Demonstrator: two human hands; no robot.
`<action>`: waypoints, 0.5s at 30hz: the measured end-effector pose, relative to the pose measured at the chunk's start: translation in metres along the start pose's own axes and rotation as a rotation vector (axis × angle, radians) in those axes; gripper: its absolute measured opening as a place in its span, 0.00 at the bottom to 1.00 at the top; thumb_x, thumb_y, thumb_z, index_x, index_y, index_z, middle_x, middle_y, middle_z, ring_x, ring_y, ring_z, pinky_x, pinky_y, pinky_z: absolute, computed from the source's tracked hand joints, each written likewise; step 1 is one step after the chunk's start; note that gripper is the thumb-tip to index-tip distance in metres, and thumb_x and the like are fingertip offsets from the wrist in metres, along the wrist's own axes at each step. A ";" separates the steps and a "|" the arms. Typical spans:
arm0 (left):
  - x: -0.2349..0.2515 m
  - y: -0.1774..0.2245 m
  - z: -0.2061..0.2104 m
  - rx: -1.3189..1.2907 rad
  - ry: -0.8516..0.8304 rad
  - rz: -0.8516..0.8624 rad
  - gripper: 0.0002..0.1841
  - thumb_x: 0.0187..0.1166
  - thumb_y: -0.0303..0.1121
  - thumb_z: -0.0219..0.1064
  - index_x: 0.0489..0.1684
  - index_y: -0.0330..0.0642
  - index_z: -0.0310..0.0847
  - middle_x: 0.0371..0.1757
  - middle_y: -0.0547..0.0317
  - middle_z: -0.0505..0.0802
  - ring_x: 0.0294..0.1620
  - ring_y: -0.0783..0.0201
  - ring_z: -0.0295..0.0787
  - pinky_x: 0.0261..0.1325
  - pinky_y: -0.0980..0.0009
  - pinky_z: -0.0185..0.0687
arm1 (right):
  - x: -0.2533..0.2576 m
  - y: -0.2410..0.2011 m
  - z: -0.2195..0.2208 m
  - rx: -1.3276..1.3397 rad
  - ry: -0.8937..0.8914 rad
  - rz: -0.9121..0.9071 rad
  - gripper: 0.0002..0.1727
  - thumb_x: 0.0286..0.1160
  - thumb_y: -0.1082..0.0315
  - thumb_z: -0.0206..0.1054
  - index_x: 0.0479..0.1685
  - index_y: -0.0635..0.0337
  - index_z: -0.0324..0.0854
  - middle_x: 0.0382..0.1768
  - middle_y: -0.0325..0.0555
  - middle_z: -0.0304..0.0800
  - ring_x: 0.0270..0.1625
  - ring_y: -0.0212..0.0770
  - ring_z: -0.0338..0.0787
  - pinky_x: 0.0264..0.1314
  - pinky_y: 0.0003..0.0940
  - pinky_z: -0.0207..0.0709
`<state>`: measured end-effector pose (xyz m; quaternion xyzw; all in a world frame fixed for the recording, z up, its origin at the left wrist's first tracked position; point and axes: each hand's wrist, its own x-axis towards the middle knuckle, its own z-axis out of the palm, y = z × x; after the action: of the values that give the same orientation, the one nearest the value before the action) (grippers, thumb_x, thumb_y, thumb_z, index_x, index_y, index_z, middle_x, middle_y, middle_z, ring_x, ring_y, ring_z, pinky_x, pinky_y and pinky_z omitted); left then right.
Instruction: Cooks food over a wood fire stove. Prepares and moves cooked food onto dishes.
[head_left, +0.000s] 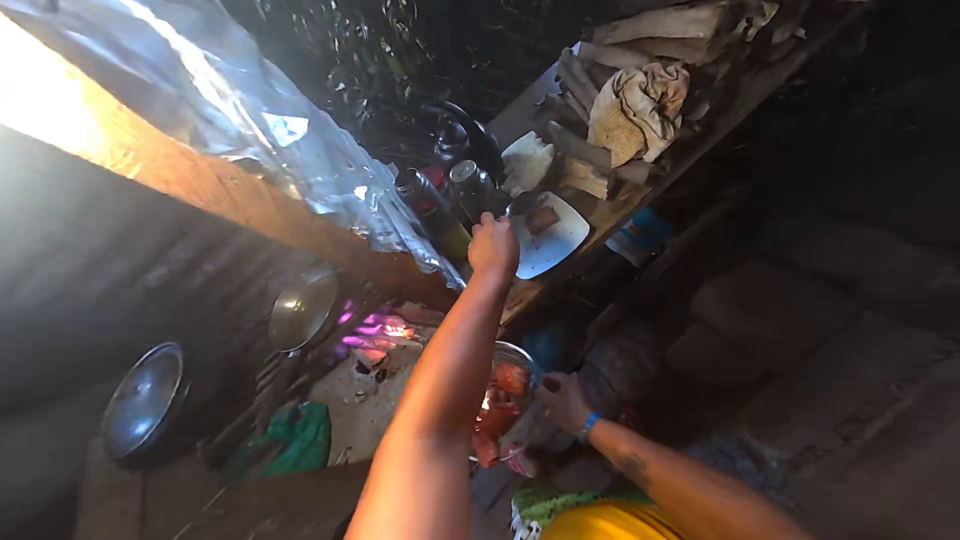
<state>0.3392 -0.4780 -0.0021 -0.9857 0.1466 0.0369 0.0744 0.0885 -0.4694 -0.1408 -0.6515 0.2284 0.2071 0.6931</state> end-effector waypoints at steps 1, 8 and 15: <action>0.000 0.002 0.001 0.006 -0.015 0.002 0.19 0.83 0.26 0.59 0.71 0.43 0.82 0.75 0.34 0.79 0.68 0.33 0.84 0.54 0.40 0.89 | -0.008 0.011 -0.018 0.004 0.043 0.003 0.21 0.79 0.66 0.68 0.69 0.66 0.82 0.58 0.59 0.90 0.53 0.50 0.94 0.59 0.50 0.89; -0.025 0.000 -0.018 0.048 -0.006 0.041 0.16 0.81 0.30 0.60 0.64 0.48 0.86 0.68 0.37 0.85 0.54 0.36 0.91 0.45 0.38 0.89 | -0.056 0.079 -0.157 0.135 0.514 0.000 0.21 0.75 0.68 0.70 0.66 0.67 0.82 0.49 0.58 0.92 0.44 0.49 0.95 0.49 0.52 0.92; -0.042 -0.012 -0.028 0.028 -0.038 0.060 0.17 0.77 0.30 0.63 0.63 0.51 0.86 0.63 0.38 0.88 0.51 0.37 0.92 0.43 0.37 0.88 | -0.096 0.096 -0.265 0.295 0.878 -0.079 0.22 0.81 0.71 0.66 0.71 0.72 0.75 0.52 0.60 0.87 0.43 0.47 0.93 0.47 0.47 0.92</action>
<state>0.3037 -0.4594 0.0306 -0.9789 0.1752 0.0556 0.0896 -0.0574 -0.7269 -0.1743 -0.5804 0.5022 -0.1496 0.6234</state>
